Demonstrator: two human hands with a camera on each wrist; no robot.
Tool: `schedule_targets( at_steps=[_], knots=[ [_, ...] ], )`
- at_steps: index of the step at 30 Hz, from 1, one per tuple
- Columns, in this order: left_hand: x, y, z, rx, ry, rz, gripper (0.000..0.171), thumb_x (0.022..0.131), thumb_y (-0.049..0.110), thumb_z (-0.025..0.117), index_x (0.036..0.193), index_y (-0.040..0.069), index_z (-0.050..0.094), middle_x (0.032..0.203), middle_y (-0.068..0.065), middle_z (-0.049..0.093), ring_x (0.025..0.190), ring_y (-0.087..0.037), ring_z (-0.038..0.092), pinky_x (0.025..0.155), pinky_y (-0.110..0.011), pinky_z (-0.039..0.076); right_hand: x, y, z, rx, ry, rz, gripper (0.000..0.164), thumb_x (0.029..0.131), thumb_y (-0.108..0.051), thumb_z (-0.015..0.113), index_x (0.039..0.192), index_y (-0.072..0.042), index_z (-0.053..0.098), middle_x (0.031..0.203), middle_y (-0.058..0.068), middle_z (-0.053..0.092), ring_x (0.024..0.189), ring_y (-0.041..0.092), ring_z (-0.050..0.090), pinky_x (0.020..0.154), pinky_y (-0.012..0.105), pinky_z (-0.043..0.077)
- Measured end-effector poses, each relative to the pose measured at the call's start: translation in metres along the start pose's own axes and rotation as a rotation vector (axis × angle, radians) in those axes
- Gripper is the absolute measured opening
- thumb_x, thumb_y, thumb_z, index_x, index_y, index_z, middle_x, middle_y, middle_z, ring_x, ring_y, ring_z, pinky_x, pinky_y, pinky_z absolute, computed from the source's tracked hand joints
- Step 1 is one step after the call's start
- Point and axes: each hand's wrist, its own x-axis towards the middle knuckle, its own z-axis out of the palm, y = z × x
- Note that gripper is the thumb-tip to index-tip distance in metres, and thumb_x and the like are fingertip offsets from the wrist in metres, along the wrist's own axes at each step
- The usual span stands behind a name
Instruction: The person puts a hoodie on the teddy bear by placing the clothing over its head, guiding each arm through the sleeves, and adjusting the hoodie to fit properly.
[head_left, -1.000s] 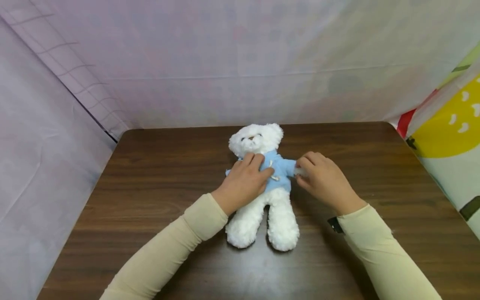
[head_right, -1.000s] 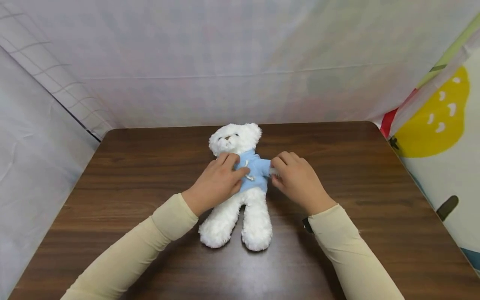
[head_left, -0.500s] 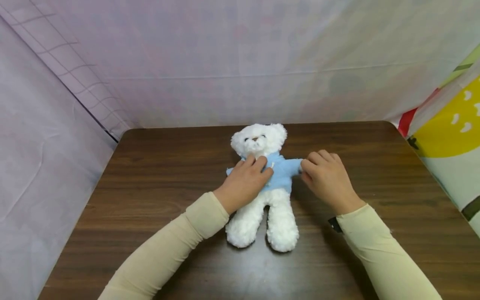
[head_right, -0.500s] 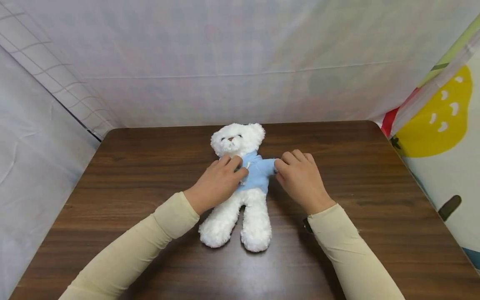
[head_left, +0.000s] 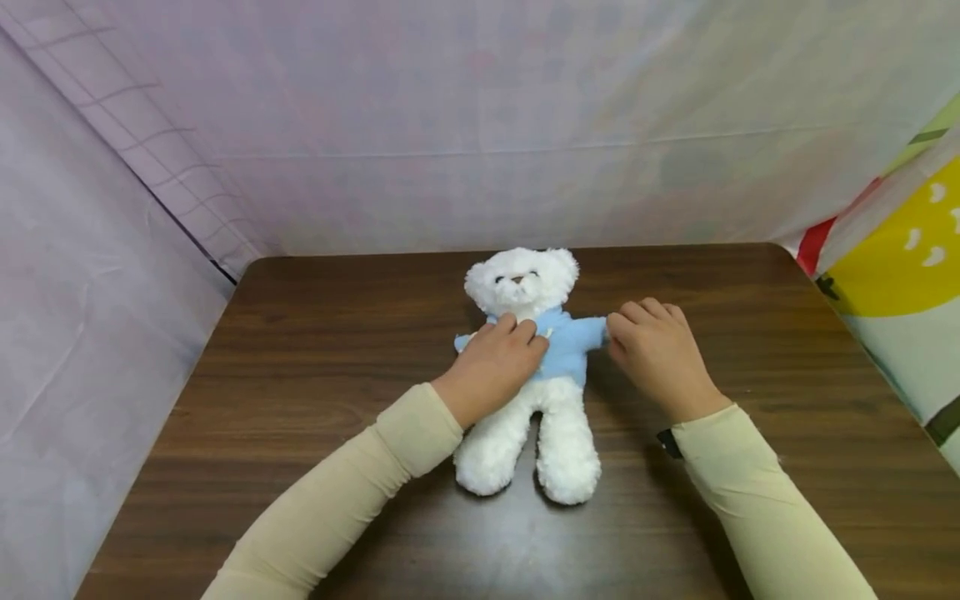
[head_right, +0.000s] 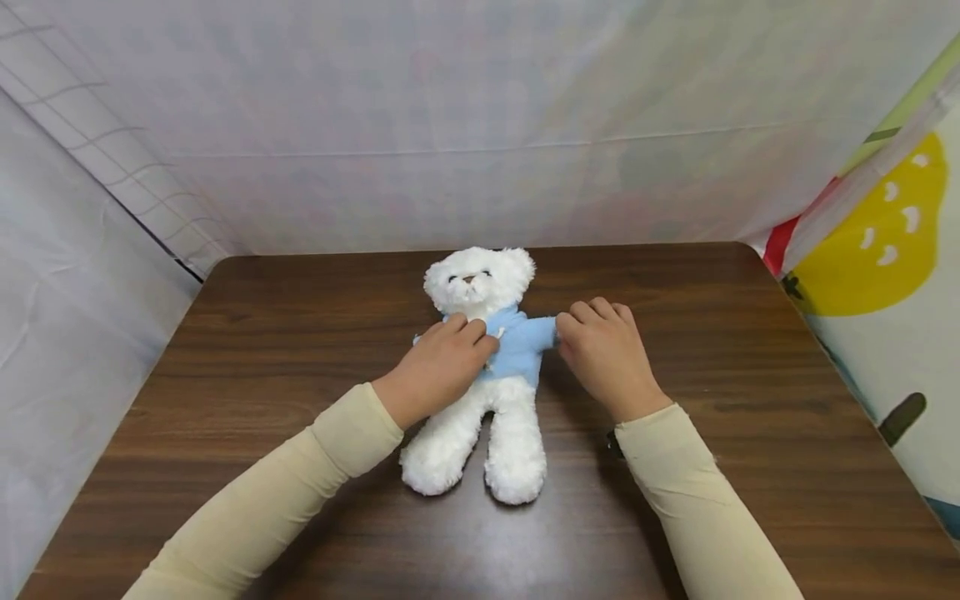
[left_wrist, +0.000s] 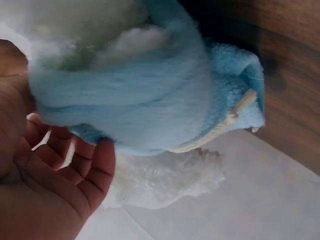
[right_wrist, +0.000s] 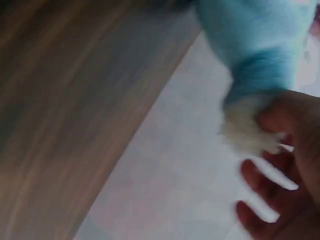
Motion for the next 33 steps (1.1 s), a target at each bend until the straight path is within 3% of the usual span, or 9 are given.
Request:
schedule_targets(
  at_steps=[4, 8, 10, 13, 16, 18, 23, 29, 33],
  knots=[
    [0.0, -0.002, 0.001, -0.012, 0.028, 0.046, 0.019, 0.104, 0.022, 0.053, 0.11, 0.01, 0.067, 0.092, -0.004, 0.053, 0.076, -0.018, 0.039, 0.062, -0.026, 0.038, 0.007, -0.012, -0.006, 0.115, -0.061, 0.032, 0.016, 0.081, -0.003, 0.072, 0.082, -0.009, 0.056, 0.096, 0.011, 0.059, 0.091, 0.035, 0.054, 0.075, 0.054, 0.044],
    [-0.002, -0.009, 0.0, -0.178, 0.056, 0.057, 0.025, 0.104, 0.018, 0.05, 0.121, 0.009, 0.065, 0.101, -0.004, 0.053, 0.082, -0.018, 0.044, 0.068, -0.026, 0.04, 0.016, -0.026, -0.006, 0.276, -0.058, 0.013, 0.017, 0.084, -0.007, 0.075, 0.094, -0.003, 0.061, 0.107, 0.014, 0.06, 0.099, 0.034, 0.055, 0.082, 0.05, 0.046],
    [-0.005, -0.015, -0.001, -0.306, 0.054, 0.009, 0.028, 0.103, 0.017, 0.051, 0.127, 0.008, 0.063, 0.108, -0.006, 0.055, 0.089, -0.018, 0.048, 0.074, -0.027, 0.043, 0.017, -0.031, -0.001, 0.293, -0.081, 0.001, 0.021, 0.086, -0.009, 0.077, 0.099, -0.002, 0.062, 0.107, 0.014, 0.06, 0.098, 0.032, 0.056, 0.081, 0.047, 0.047],
    [-0.009, -0.025, -0.001, -0.404, -0.001, -0.117, 0.034, 0.104, 0.021, 0.052, 0.134, 0.007, 0.057, 0.121, -0.008, 0.055, 0.103, -0.02, 0.053, 0.085, -0.032, 0.046, 0.013, -0.034, 0.007, 0.256, -0.138, 0.003, 0.031, 0.085, -0.013, 0.08, 0.107, -0.002, 0.063, 0.108, 0.013, 0.06, 0.097, 0.031, 0.055, 0.082, 0.047, 0.047],
    [-0.013, -0.032, 0.002, -0.403, -0.087, -0.219, 0.042, 0.104, 0.03, 0.054, 0.138, 0.007, 0.053, 0.126, -0.008, 0.056, 0.113, -0.023, 0.052, 0.093, -0.037, 0.045, 0.01, -0.035, 0.011, 0.21, -0.166, 0.005, 0.042, 0.082, -0.016, 0.083, 0.117, -0.003, 0.064, 0.113, 0.016, 0.058, 0.1, 0.035, 0.054, 0.083, 0.051, 0.047],
    [-0.014, -0.036, 0.004, -0.396, -0.13, -0.242, 0.044, 0.103, 0.033, 0.055, 0.139, 0.007, 0.053, 0.123, -0.007, 0.057, 0.114, -0.024, 0.051, 0.094, -0.038, 0.045, 0.01, -0.036, 0.012, 0.189, -0.19, -0.005, 0.05, 0.082, -0.019, 0.083, 0.125, -0.005, 0.062, 0.119, 0.018, 0.056, 0.105, 0.036, 0.053, 0.083, 0.053, 0.046],
    [-0.014, -0.037, 0.004, -0.424, -0.128, -0.276, 0.045, 0.1, 0.034, 0.06, 0.136, 0.009, 0.054, 0.117, -0.007, 0.055, 0.109, -0.023, 0.049, 0.089, -0.036, 0.045, 0.015, -0.038, 0.01, 0.14, -0.279, -0.031, 0.06, 0.085, -0.023, 0.081, 0.139, -0.011, 0.056, 0.131, 0.022, 0.051, 0.114, 0.04, 0.05, 0.083, 0.056, 0.046],
    [-0.025, -0.039, 0.005, -0.501, -0.095, -0.41, 0.049, 0.1, 0.038, 0.059, 0.138, 0.008, 0.052, 0.124, -0.01, 0.048, 0.105, -0.022, 0.05, 0.084, -0.035, 0.047, 0.023, -0.044, 0.008, 0.179, -0.315, 0.047, 0.04, 0.092, -0.02, 0.071, 0.129, -0.008, 0.063, 0.123, 0.019, 0.055, 0.108, 0.038, 0.051, 0.08, 0.055, 0.045],
    [-0.035, -0.042, 0.002, -0.505, -0.146, -0.548, 0.055, 0.096, 0.05, 0.059, 0.127, 0.004, 0.057, 0.109, -0.009, 0.049, 0.086, -0.02, 0.05, 0.071, -0.035, 0.048, 0.026, -0.049, 0.012, 0.203, -0.294, 0.116, 0.035, 0.092, -0.033, 0.073, 0.117, -0.009, 0.066, 0.115, 0.017, 0.055, 0.099, 0.035, 0.051, 0.075, 0.052, 0.044]
  ],
)
